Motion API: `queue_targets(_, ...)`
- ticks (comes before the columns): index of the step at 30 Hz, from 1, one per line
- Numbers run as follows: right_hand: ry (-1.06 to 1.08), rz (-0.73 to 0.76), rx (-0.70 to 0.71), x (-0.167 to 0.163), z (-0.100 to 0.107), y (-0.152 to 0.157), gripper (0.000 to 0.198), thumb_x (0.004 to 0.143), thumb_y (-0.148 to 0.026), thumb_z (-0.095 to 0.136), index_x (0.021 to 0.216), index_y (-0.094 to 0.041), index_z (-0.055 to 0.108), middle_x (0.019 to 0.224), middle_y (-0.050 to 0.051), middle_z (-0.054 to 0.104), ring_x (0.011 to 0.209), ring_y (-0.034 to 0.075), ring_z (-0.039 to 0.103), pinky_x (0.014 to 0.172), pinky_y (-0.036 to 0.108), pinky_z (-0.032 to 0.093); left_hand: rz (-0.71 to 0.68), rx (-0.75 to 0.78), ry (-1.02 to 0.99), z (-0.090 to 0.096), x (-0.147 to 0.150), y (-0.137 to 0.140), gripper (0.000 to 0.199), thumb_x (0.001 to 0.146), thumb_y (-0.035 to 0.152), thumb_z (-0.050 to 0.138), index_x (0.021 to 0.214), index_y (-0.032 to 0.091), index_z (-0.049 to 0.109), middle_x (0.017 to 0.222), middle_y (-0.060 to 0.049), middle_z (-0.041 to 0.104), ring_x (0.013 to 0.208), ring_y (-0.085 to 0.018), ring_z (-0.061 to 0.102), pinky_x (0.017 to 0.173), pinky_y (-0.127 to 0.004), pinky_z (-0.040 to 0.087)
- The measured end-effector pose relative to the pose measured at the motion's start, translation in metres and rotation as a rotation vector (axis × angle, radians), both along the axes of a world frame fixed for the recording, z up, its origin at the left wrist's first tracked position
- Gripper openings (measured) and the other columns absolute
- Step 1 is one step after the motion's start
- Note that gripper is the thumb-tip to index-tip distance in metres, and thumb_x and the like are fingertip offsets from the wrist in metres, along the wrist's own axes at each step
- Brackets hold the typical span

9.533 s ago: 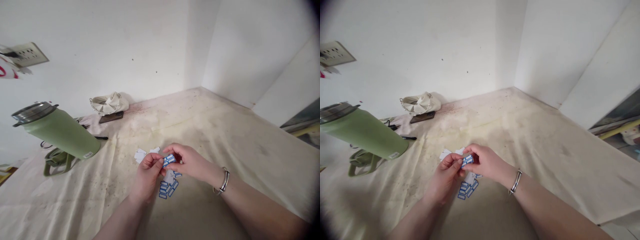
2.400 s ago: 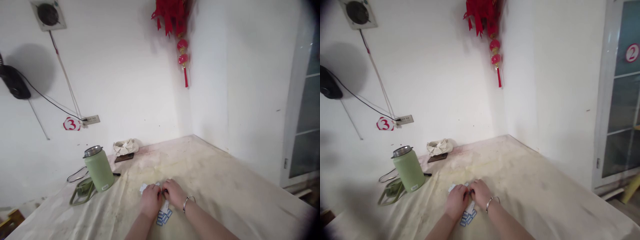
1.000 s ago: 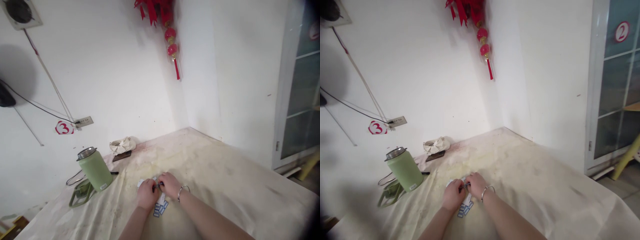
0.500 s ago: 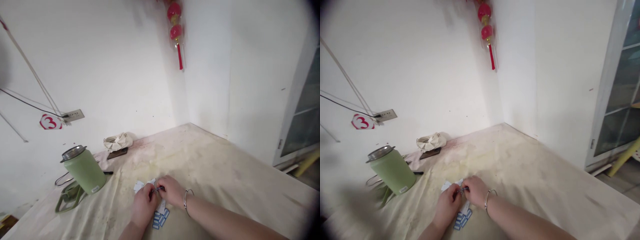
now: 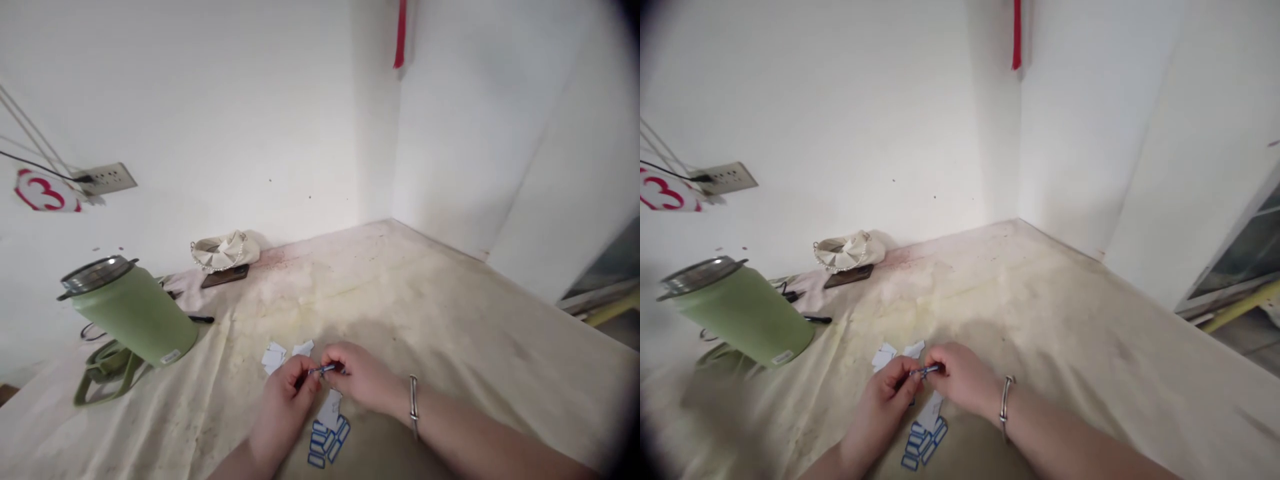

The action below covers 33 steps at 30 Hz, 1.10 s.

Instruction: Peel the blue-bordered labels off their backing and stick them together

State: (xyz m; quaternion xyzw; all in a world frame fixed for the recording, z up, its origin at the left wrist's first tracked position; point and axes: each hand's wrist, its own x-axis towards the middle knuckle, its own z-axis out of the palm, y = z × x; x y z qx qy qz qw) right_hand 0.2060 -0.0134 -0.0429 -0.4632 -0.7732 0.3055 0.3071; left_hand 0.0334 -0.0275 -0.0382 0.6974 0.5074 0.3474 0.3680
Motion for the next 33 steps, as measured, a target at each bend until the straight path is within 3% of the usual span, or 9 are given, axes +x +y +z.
queue_targets(4,0.036,0.082,-0.078,0.012,0.015,0.0,0.01,0.08,-0.026,0.056,0.086,-0.019,0.062,0.083,0.0,0.062,0.072,0.013,0.055,0.063,0.022,0.041,0.089,-0.189,-0.334,-0.001,-0.005,0.001,0.018,0.079,0.035,0.057,0.075,0.018,0.057,0.059,0.003,0.055,0.053,-0.011,0.048,0.051,-0.02,0.037)
queue_targets(9,-0.194,-0.03,-0.007,0.033,0.021,0.005,0.024,0.078,-0.031,0.061,0.099,-0.021,0.06,0.099,0.005,0.06,0.093,0.02,0.054,0.077,0.03,0.043,0.284,-0.303,-0.58,0.004,-0.009,0.003,0.02,0.073,0.036,0.065,0.075,0.017,0.058,0.059,0.002,0.057,0.055,-0.01,0.051,0.051,-0.017,0.04)
queue_targets(13,-0.336,0.077,0.025,0.035,0.015,0.001,0.035,0.069,-0.024,0.07,0.102,-0.023,0.06,0.104,0.005,0.056,0.1,0.023,0.051,0.084,0.032,0.041,0.3,-0.312,-0.605,0.006,-0.007,0.003,0.02,0.07,0.034,0.068,0.072,0.017,0.059,0.058,0.002,0.058,0.055,-0.009,0.051,0.053,-0.017,0.041)
queue_targets(20,-0.362,0.038,-0.056,0.034,0.015,-0.007,0.017,0.068,-0.017,0.068,0.081,-0.022,0.058,0.084,0.001,0.058,0.075,0.017,0.053,0.063,0.027,0.038,0.316,-0.32,-0.63,0.005,-0.006,0.002,0.019,0.071,0.035,0.067,0.074,0.018,0.059,0.058,0.002,0.059,0.056,-0.01,0.052,0.054,-0.019,0.042)
queue_targets(24,-0.378,0.079,-0.077,0.036,0.019,-0.009,0.012,0.07,-0.014,0.065,0.069,-0.021,0.056,0.079,0.001,0.058,0.073,0.016,0.052,0.064,0.027,0.038,0.316,-0.334,-0.643,0.005,-0.007,0.003,0.018,0.07,0.033,0.068,0.074,0.018,0.059,0.058,0.002,0.06,0.057,-0.01,0.053,0.055,-0.018,0.041)
queue_targets(29,-0.362,0.066,-0.05,0.045,0.026,-0.014,0.026,0.07,-0.011,0.064,0.093,-0.023,0.059,0.098,0.005,0.056,0.091,0.02,0.053,0.075,0.03,0.042,0.291,-0.32,-0.682,0.005,-0.008,0.002,0.014,0.075,0.031,0.065,0.075,0.018,0.06,0.059,0.002,0.06,0.058,-0.009,0.051,0.056,-0.016,0.041)
queue_targets(33,-0.311,0.037,-0.005,0.035,0.031,-0.019,0.019,0.077,-0.018,0.062,0.096,-0.02,0.06,0.099,0.006,0.057,0.095,0.021,0.052,0.082,0.033,0.042,0.288,-0.358,-0.821,0.009,-0.008,0.002,0.01,0.077,0.027,0.064,0.075,0.019,0.059,0.061,0.003,0.059,0.058,-0.008,0.05,0.056,-0.015,0.041)
